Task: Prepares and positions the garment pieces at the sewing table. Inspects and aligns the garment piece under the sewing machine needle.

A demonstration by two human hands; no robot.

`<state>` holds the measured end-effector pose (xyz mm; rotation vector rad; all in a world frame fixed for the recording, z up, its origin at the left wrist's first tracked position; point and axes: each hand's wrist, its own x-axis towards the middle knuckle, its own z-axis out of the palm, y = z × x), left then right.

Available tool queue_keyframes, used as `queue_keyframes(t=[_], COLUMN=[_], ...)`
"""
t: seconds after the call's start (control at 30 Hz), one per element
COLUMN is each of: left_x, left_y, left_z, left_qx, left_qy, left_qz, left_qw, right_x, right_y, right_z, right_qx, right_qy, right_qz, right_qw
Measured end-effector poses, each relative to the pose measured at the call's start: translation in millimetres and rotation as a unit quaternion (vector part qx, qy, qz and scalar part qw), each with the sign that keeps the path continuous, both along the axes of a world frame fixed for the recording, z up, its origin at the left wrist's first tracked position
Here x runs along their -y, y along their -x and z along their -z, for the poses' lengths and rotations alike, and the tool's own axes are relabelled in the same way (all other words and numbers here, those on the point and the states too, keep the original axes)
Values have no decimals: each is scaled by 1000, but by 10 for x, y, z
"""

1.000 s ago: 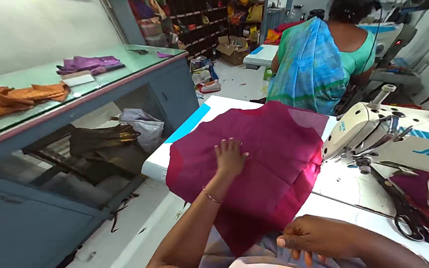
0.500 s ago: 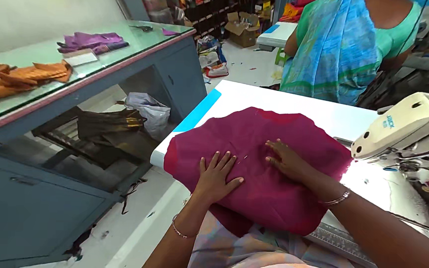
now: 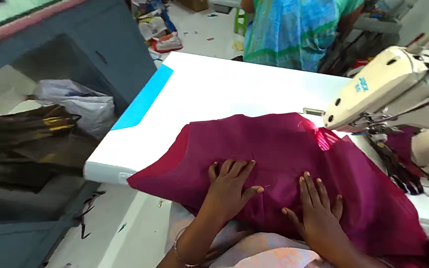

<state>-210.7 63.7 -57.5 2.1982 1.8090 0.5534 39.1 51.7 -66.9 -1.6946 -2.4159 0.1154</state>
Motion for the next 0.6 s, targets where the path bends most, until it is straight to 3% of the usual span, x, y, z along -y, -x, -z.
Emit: queue_keyframes(t=[0.1,0.2,0.33,0.4,0.5,0.6], left_x=[-148,-212,-229,-219,-168,-89], left_y=[-385,-686,-883,-885,-811,-679], left_z=[10,21,-12,-22,-15,-3], left_qx=[-19,-41,-49,-53,-44,-28], left_qy=[-11,-8,7,9,12,14], left_qz=[42,78,89,83,72,64], left_qw=[999,996,995,995,996,997], right_x=[176,233,54,-157,-621,-923], right_y=[-317,-570,-728,-705,-610,-448], right_z=[-37,-262,-578,-632,-461,-276], right_qx=[27,55,39,-22,-111,-100], right_qy=[8,82,120,72,-7,87], right_qz=[50,88,104,68,-89,-165], right_qw=[998,991,987,995,990,977])
